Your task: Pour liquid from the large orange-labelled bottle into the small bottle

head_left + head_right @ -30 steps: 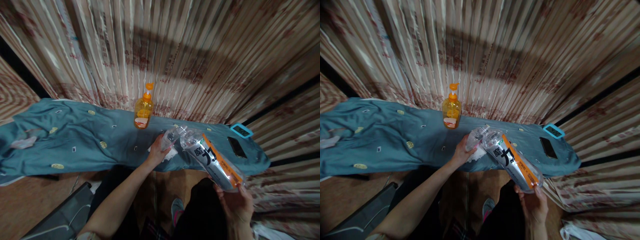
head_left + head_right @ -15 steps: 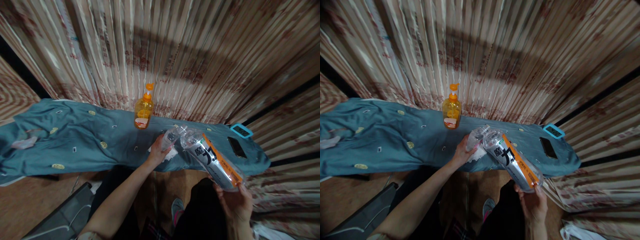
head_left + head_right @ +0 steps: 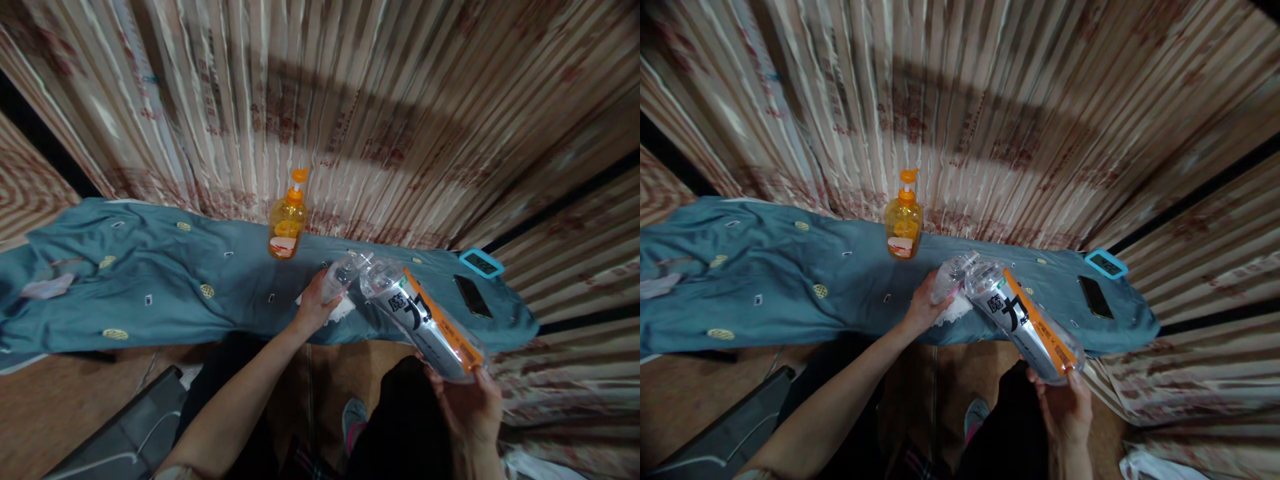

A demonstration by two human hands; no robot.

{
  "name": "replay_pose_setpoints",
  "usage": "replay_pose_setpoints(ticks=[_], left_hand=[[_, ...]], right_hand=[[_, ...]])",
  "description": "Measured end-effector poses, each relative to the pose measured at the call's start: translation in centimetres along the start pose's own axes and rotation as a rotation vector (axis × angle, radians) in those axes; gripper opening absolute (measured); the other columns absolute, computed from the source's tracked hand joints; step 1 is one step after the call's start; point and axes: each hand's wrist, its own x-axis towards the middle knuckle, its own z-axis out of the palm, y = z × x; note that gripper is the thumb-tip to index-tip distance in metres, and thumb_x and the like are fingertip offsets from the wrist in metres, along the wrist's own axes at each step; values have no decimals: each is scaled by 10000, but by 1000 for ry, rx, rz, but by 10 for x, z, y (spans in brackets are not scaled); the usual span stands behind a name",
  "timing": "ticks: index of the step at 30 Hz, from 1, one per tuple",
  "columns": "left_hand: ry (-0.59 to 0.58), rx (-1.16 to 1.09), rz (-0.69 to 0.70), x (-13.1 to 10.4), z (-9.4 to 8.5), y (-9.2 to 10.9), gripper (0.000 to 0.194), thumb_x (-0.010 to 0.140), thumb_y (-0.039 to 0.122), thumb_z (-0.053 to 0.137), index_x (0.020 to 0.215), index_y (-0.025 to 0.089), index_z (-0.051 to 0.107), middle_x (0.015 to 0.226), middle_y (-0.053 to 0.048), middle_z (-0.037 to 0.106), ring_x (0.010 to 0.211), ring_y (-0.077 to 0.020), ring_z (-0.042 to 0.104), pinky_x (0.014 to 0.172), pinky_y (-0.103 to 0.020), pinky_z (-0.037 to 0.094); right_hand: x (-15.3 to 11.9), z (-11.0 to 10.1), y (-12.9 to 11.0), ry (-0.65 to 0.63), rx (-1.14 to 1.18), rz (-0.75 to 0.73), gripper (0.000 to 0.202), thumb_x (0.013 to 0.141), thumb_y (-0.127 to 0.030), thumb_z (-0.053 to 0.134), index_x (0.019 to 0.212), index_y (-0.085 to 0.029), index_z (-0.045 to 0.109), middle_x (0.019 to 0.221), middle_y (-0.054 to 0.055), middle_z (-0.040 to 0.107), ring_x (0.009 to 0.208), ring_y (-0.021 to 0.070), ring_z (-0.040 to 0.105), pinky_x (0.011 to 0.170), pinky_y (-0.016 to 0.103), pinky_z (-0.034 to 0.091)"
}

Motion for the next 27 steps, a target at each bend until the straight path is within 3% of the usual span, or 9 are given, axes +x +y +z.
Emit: replay_pose_setpoints(ticks=[12,23,27], left_hand=[[6,-8,2,-1,1,-2,572,736,278,668,1258,197,450,1226,-96,591,1158,-272,558,1007,-439,434],[-1,0,-3,0,2,-3,578,734,300,674,1259,206,453,1215,-95,596,1150,-277,560,1002,-443,437],[-2,-2,-7,0,1,-3,590,734,296,670,1273,207,446,1233,-90,589,1159,-272,555,1012,-447,429]], right_hand=[[1,1,1,-16,-2,-6,610,577,-458,749,1130,-222,650,896,46,711,671,221,670,433,241,503],[0,3,-1,13,5,6,638,521,-452,779,1111,-241,660,954,20,705,679,213,682,463,237,529],[1,4,0,7,2,5,598,553,-438,755,1112,-247,659,940,22,709,670,204,677,480,247,540]])
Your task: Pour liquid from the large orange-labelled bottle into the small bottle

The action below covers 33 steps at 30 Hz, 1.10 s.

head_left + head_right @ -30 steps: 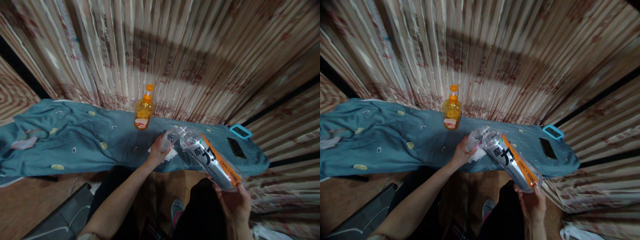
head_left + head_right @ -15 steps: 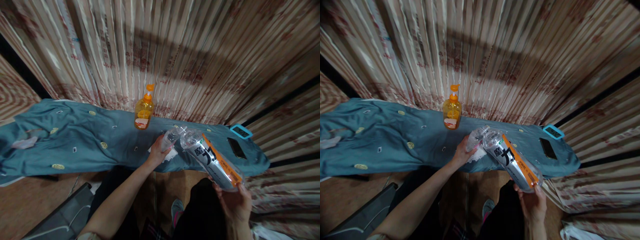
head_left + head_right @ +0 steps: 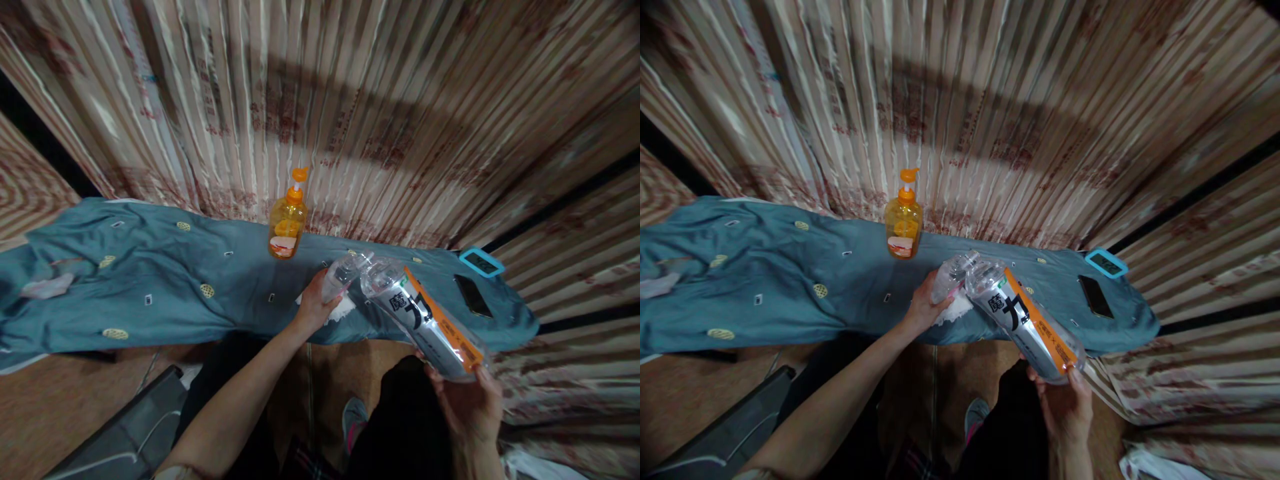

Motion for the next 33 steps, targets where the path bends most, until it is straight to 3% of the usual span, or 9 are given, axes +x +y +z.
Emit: replay_pose_setpoints(ticks=[13,20,26,33], left_hand=[[-16,5,-13,0,-1,2,590,723,271,673,1264,201,449,1234,-90,588,1161,-273,553,1007,-437,432],[-12,-11,4,0,-2,4,572,749,304,651,1264,145,462,1229,-123,585,1168,-274,552,1022,-414,426],[-15,11,-9,1,-2,5,591,730,288,664,1268,170,453,1227,-102,595,1146,-276,565,1006,-436,438],[-7,22,-2,0,-1,1,588,738,304,663,1274,184,454,1232,-94,594,1162,-271,558,1007,-418,442]], right_hand=[[0,0,-1,-1,8,5,609,541,-443,768,1105,-241,660,907,28,715,657,206,676,464,233,531],[0,0,-1,14,13,13,521,528,-453,775,985,-217,694,861,32,721,642,208,677,447,228,527],[0,0,-2,10,-4,4,664,493,-479,793,1094,-227,665,891,33,726,648,207,681,471,227,543],[0,-1,-1,4,2,1,660,508,-466,787,1116,-242,658,915,25,716,650,198,681,477,225,544]])
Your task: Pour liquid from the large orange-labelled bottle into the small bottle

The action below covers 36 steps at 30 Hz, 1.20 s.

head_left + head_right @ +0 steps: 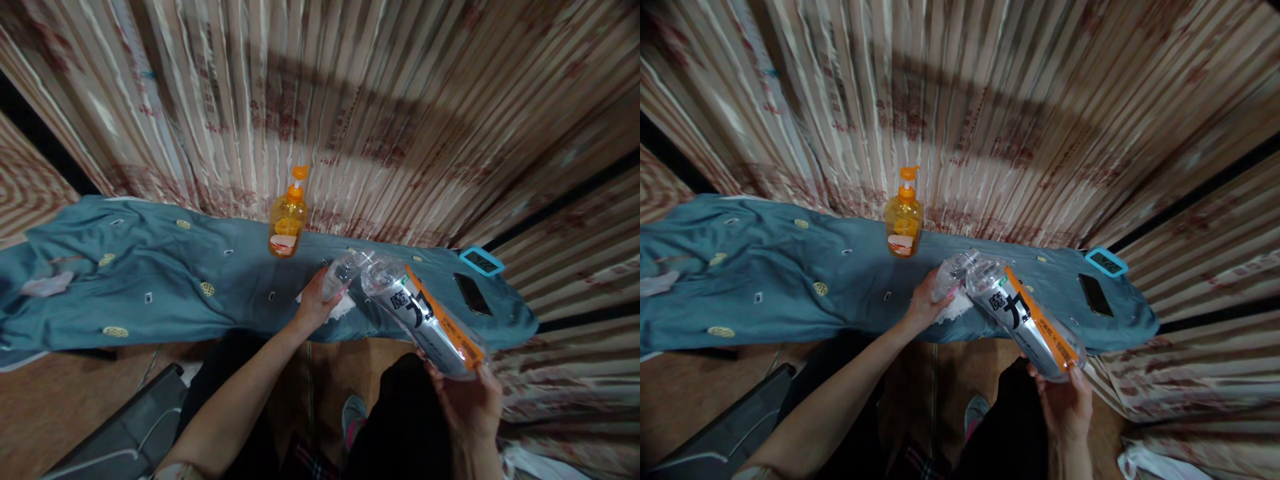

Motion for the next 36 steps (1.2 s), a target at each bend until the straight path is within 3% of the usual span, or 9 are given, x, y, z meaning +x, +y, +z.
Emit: replay_pose_setpoints(ticks=[19,28,32,36], left_hand=[[5,1,38,0,2,-4,583,744,282,672,1270,181,444,1234,-111,587,1159,-287,557,1004,-458,444],[16,-5,18,0,1,-1,581,734,281,681,1260,188,453,1229,-102,595,1157,-280,560,1002,-445,445],[8,4,19,1,1,-1,585,728,268,680,1258,195,443,1241,-100,589,1166,-276,556,1008,-447,441],[2,0,11,1,1,-1,581,731,268,679,1255,191,442,1231,-104,594,1163,-275,560,1007,-446,445]], right_hand=[[2,0,1,-28,-10,-5,702,516,-475,778,1159,-232,637,889,39,712,648,210,676,475,236,540],[3,-2,4,-53,-35,-23,629,592,-477,719,1162,-225,634,861,38,716,653,195,674,491,238,547],[4,-6,5,-182,-116,-102,592,680,-463,656,1231,-260,578,1018,81,701,817,264,683,573,361,576],[4,-7,6,-229,-161,-160,644,660,-463,674,1262,-276,543,1145,107,659,951,326,655,654,453,576]])
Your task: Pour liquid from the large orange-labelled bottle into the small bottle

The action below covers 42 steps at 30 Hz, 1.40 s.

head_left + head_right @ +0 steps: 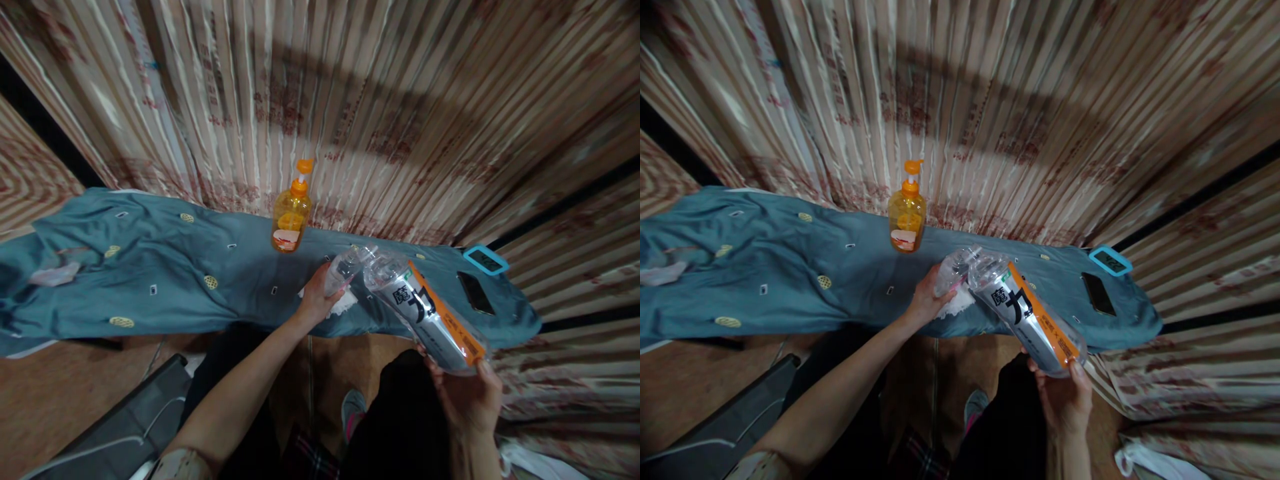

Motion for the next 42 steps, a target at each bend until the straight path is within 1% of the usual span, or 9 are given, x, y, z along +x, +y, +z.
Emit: replay_pose_setpoints(ticks=[5,9,12,17,27,31,35,39,42], left_hand=[[-2,8,4,0,0,0,603,727,276,685,1268,181,436,1236,-113,590,1169,-283,555,1013,-454,441],[2,11,1,0,1,-3,592,738,298,677,1271,205,438,1232,-91,594,1167,-282,554,1008,-461,445],[8,7,-4,-1,2,-4,599,736,303,676,1275,195,437,1243,-100,588,1169,-289,552,1005,-469,446],[-2,8,4,0,1,-3,604,732,284,677,1275,172,436,1251,-115,581,1168,-282,553,1015,-454,439],[-3,31,2,0,1,-4,597,738,303,676,1270,175,436,1253,-114,580,1164,-280,559,1007,-451,448],[3,33,4,0,2,-4,605,738,294,677,1277,178,429,1262,-117,578,1165,-279,560,1008,-460,447],[4,24,7,0,1,-3,600,742,297,680,1282,222,432,1261,-87,583,1167,-267,559,1011,-457,447],[2,20,-3,0,1,-3,608,729,280,691,1280,214,441,1251,-89,588,1173,-274,557,1013,-448,452],[6,24,-3,0,1,-3,615,724,271,692,1279,195,438,1255,-105,584,1179,-278,553,1020,-447,447]], right_hand=[[-1,-2,1,5,-5,3,649,660,-465,670,1266,-268,542,1151,113,657,951,330,654,646,448,576],[-1,-2,0,86,61,81,586,682,-459,649,1223,-243,591,990,84,707,759,246,687,521,313,564],[-1,2,-3,149,132,131,607,626,-454,698,1186,-233,625,925,47,718,668,192,682,504,241,560],[-1,9,-7,172,156,142,667,551,-457,764,1171,-246,637,938,24,714,667,196,685,490,232,558],[-1,6,-6,174,155,144,595,587,-440,736,1140,-241,647,916,27,710,670,200,682,485,245,553],[0,4,-4,84,96,68,588,666,-450,665,1219,-265,586,1040,71,696,815,262,686,553,352,580],[1,6,-4,13,41,18,633,664,-452,672,1259,-278,543,1163,100,654,968,322,655,644,445,583],[1,6,-4,9,32,15,628,662,-450,675,1251,-272,551,1147,102,661,951,319,660,636,439,582],[1,6,-4,35,53,37,577,666,-455,670,1203,-256,594,1077,88,687,847,279,683,576,380,581]])
